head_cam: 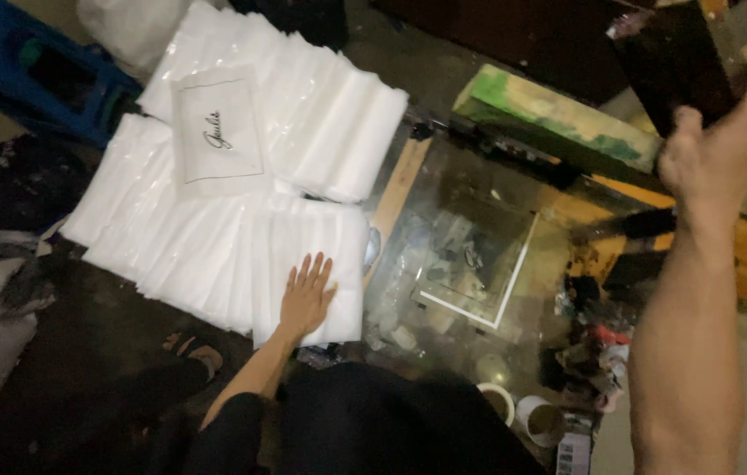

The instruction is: Manually screen printing logos onto white bags using a screen press and a squeegee.

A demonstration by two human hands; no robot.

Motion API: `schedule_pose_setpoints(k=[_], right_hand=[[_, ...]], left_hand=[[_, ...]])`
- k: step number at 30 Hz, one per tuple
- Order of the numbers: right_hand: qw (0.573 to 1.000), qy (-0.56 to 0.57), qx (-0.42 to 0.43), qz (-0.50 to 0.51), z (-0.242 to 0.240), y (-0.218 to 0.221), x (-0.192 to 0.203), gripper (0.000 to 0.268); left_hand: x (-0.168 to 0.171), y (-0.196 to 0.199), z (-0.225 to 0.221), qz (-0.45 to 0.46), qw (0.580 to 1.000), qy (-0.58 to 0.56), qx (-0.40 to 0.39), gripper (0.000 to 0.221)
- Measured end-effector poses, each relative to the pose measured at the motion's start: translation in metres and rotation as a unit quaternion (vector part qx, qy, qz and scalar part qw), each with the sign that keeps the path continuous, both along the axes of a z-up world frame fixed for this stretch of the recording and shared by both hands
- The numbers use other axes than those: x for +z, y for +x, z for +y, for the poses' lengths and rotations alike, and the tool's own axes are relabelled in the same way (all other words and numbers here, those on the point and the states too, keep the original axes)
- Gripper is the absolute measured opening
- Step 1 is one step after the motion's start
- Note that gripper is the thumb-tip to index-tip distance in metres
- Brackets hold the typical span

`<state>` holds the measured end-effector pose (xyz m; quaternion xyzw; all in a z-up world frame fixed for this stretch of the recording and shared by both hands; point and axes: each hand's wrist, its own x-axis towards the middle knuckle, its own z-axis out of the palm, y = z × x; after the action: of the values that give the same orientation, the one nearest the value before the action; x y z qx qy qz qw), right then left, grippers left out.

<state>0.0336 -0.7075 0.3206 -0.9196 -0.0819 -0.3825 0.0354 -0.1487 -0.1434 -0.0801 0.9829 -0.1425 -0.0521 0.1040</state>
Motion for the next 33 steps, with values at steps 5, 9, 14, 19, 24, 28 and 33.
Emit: schedule_pose_setpoints(k=[5, 9, 14, 19, 24, 28, 33], right_hand=[[0.999, 0.049, 0.0, 0.022, 0.024, -0.01, 0.005, 0.045], [0.998, 0.06, 0.023, 0.002, 0.031, -0.013, 0.005, 0.058], [0.996, 0.081, -0.019, 0.026, 0.044, -0.03, -0.002, 0.064], [0.989, 0.115, -0.073, 0.049, 0.056, -0.04, -0.009, 0.062], [0.99, 0.11, -0.078, 0.05, 0.051, -0.03, -0.018, 0.061], [0.992, 0.116, -0.042, 0.037, 0.064, -0.04, 0.0, 0.056], [0.99, 0.127, -0.054, 0.041, 0.066, -0.045, -0.004, 0.06]], left_hand=[[-0.008, -0.012, -0.05, -0.107, 0.977, -0.147, -0.111, 0.058], [0.031, 0.01, -0.181, 0.013, 0.969, -0.152, -0.193, 0.059], [0.033, 0.088, -0.301, 0.19, 0.947, 0.008, -0.259, 0.08], [0.033, 0.12, -0.326, 0.209, 0.949, -0.001, -0.236, 0.084], [0.018, 0.113, -0.328, 0.153, 0.964, -0.017, -0.216, 0.082], [0.02, 0.11, -0.33, 0.145, 0.963, -0.034, -0.227, 0.082], [0.038, 0.107, -0.321, 0.081, 0.953, -0.159, -0.245, 0.076]])
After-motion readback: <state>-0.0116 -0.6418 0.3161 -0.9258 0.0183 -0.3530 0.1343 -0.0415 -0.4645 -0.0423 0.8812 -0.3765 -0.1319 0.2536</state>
